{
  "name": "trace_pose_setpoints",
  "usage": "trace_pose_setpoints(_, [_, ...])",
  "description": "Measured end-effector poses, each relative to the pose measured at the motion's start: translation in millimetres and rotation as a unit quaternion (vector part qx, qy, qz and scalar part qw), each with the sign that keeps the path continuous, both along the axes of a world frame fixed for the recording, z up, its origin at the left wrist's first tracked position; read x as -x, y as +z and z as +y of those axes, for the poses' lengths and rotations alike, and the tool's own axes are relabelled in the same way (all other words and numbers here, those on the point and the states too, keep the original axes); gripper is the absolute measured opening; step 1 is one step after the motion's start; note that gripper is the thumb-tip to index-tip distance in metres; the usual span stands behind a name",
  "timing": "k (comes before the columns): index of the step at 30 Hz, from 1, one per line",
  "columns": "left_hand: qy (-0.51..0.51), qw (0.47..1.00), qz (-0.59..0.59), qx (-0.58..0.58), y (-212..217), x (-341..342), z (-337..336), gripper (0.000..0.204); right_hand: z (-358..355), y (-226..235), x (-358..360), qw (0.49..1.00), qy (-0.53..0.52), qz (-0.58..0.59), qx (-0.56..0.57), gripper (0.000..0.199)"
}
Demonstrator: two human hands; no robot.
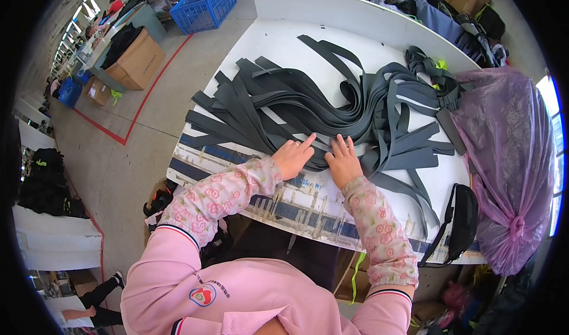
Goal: Organizing and bundling black fabric straps on a workbench.
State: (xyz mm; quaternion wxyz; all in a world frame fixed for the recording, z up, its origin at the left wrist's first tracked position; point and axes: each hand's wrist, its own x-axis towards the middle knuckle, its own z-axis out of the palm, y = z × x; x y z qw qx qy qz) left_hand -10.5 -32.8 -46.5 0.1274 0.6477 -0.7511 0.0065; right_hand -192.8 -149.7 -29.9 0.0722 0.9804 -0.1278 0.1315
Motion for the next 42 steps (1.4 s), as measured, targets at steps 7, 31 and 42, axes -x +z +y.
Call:
trace_pose_setpoints(7, [0.009, 1.0, 0.017, 0.002, 12, 0, 5, 0.025, -10, -1, -6, 0.996, 0.028, 0.016, -0.089, 0.009])
trace_pose_setpoints(31, [-0.01, 0.999, -0.048, 0.016, 2, 7, -2, 0.016, -5, 6, 2, 0.987, -0.067, 0.077, -0.121, 0.037])
trace_pose_setpoints(42, [-0.084, 0.994, -0.036, -0.068, 15, -11, -22, 0.038, -2, -16, 2, 0.998, -0.054, 0.022, 0.011, 0.018])
